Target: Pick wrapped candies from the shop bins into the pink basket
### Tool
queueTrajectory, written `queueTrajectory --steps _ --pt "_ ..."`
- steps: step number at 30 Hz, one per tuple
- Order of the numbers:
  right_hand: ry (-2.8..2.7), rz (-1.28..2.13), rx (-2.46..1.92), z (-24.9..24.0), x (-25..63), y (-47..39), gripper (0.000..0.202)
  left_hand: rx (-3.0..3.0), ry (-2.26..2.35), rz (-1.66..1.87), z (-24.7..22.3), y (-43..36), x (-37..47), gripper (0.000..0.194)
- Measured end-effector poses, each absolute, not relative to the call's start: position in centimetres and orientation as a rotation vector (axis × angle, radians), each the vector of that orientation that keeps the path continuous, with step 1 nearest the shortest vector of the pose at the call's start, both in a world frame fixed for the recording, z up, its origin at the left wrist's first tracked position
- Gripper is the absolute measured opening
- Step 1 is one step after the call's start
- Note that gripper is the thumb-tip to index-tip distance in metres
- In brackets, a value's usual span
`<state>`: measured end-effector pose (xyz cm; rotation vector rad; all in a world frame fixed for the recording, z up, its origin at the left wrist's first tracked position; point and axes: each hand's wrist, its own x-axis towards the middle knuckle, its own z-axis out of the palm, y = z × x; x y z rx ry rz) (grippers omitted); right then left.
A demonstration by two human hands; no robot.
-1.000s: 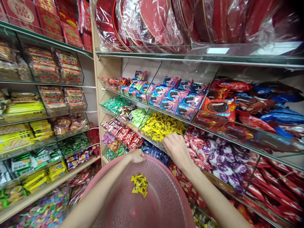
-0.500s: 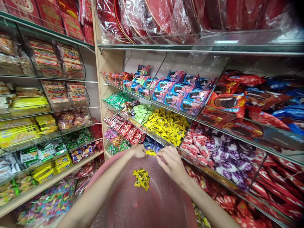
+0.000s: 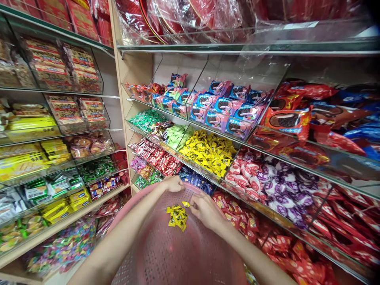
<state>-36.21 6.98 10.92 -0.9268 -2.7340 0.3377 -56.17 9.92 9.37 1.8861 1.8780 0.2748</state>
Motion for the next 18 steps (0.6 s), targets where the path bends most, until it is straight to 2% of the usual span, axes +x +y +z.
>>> queueTrajectory --steps 4,11,14,18 --pt "-2.951 0.062 -1.072 7.4 -37.1 7.5 0.020 1.887 1.882 0.309 9.3 9.9 -56.1 0.025" --pt "-2.950 -0.050 -1.185 5.0 -38.1 7.6 0.032 1.861 1.898 0.316 9.5 9.7 -56.0 0.024" --pt "-3.008 -0.058 -1.183 6.3 -38.3 6.9 0.033 1.835 1.904 0.331 9.6 9.7 -56.0 0.023" --pt "-2.903 -0.108 -1.011 12.1 -38.6 6.8 0.023 1.844 1.920 0.300 9.8 9.7 -55.9 0.022"
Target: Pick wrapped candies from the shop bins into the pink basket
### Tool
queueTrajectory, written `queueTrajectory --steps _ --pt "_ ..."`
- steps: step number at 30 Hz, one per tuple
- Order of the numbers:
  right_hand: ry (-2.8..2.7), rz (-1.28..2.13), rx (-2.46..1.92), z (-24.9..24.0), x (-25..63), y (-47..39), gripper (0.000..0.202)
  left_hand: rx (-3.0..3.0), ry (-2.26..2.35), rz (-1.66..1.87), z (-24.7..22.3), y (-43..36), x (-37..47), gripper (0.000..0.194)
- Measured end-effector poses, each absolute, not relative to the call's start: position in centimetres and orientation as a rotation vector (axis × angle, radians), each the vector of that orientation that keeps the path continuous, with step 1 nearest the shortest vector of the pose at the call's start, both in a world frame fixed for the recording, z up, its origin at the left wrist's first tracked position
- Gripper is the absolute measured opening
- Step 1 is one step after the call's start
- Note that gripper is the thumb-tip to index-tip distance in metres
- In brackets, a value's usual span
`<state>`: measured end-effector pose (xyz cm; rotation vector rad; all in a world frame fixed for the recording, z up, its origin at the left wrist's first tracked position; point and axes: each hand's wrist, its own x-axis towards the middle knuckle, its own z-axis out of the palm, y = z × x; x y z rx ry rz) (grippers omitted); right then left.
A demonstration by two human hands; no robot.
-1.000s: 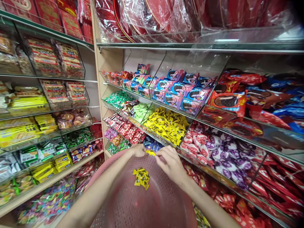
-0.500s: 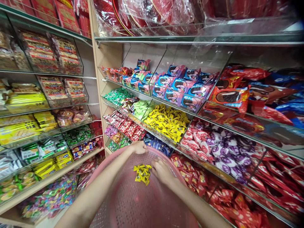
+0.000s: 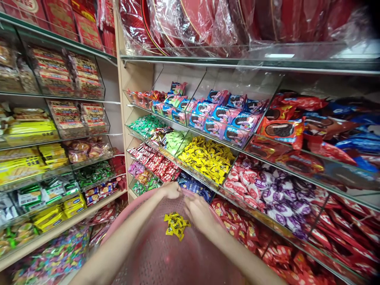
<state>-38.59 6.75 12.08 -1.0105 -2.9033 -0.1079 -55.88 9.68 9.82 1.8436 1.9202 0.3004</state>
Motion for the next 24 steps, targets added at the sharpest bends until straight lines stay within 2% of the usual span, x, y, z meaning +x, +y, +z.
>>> queueTrajectory --steps 4,7,12,16,20,24 --pt "-2.629 -0.226 -0.929 19.1 -38.6 9.3 0.017 1.839 1.926 0.288 9.8 9.7 -55.9 0.021" --pt "-2.497 -0.310 -1.040 21.8 -38.7 12.4 0.015 1.848 1.893 0.301 9.6 9.7 -56.1 0.023" --pt "-2.469 -0.339 -1.294 21.7 -39.8 15.5 0.017 1.831 1.901 0.321 9.9 9.5 -56.1 0.024" --pt "-2.442 -0.397 -1.291 21.1 -40.4 15.5 0.024 1.814 1.906 0.333 10.2 9.4 -55.9 0.022" --pt "-2.422 -0.425 -1.266 21.2 -40.0 15.3 0.019 1.796 1.917 0.334 10.1 9.4 -55.9 0.021" --pt "-2.288 -0.291 -1.206 22.0 -39.1 15.5 0.018 1.810 1.917 0.320 10.0 9.5 -55.9 0.022"
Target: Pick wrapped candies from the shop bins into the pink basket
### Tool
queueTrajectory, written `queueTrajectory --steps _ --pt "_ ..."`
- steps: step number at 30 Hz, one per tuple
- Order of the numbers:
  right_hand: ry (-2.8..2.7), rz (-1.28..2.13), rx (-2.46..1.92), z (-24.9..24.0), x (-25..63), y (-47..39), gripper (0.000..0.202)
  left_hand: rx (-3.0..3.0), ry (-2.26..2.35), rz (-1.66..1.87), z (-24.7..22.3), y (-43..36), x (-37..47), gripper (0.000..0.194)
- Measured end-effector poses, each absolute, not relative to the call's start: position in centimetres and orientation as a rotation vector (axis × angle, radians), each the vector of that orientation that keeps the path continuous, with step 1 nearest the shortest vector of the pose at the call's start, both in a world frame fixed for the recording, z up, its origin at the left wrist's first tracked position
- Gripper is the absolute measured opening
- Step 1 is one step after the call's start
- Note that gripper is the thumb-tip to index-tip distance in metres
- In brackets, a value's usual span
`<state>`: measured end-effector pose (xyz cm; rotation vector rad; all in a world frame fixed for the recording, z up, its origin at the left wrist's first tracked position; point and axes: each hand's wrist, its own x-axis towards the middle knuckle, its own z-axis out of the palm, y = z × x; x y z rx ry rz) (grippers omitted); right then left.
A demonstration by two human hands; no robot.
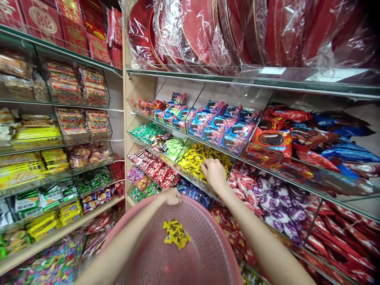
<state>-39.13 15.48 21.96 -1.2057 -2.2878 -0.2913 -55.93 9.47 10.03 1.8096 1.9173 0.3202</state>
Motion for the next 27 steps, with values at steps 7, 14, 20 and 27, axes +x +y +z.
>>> queueTrajectory --steps 7,14,20,27 --pt "-1.868 0.892 -0.891 23.7 -38.0 12.9 0.027 1.826 1.931 0.319 9.7 9.6 -56.0 0.021" --pt "-1.837 1.489 -0.744 22.1 -38.4 9.3 0.028 1.834 1.933 0.303 10.2 9.1 -55.7 0.022" --pt "-1.532 1.688 -0.788 19.0 -39.6 8.4 0.028 1.809 1.917 0.284 10.1 9.2 -55.9 0.023" --pt "-0.728 2.007 -1.126 9.2 -39.9 6.1 0.016 1.760 1.524 0.366 8.7 10.5 -57.7 0.024"
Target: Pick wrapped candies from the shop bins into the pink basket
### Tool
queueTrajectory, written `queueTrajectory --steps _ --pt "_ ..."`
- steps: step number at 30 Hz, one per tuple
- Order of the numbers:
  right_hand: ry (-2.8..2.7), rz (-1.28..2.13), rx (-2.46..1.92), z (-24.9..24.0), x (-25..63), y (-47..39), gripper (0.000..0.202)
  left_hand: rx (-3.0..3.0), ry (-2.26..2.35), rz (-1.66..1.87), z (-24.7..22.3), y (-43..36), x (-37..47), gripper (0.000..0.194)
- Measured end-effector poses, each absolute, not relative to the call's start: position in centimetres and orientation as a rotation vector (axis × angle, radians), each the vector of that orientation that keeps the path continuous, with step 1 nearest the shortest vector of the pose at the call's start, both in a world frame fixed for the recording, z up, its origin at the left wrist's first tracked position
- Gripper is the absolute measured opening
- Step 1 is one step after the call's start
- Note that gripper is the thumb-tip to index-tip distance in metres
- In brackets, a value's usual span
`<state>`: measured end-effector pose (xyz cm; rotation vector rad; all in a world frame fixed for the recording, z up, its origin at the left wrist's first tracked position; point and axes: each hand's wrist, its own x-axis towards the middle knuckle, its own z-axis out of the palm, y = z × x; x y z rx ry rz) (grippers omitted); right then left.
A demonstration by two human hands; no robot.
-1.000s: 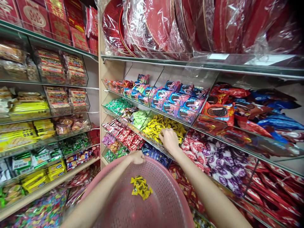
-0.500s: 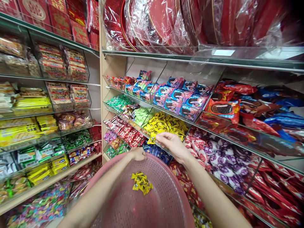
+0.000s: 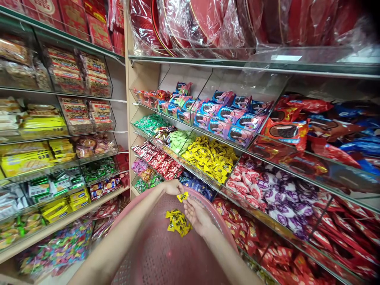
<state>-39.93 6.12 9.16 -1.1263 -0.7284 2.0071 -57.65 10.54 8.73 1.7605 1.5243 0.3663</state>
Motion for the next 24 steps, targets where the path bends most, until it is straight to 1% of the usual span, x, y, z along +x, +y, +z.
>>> queueTrajectory --steps 3,8,15,20,24 --pt "-0.575 1.972 -1.145 6.9 -38.9 6.6 0.009 1.675 1.357 0.419 8.6 10.9 -58.0 0.027" --pt "-0.504 1.987 -1.041 6.3 -38.1 7.7 0.008 1.660 1.205 0.393 9.5 10.9 -58.0 0.031" --pt "-0.557 2.025 -1.003 6.1 -38.9 7.2 0.012 1.677 1.217 0.439 10.0 10.6 -57.9 0.035" --pt "-0.519 2.062 -0.961 5.8 -39.1 7.0 0.016 1.681 1.252 0.450 9.5 11.0 -58.1 0.046" --pt "-0.517 2.056 -0.951 5.7 -39.0 7.0 0.017 1.687 1.255 0.406 9.3 11.2 -58.2 0.044"
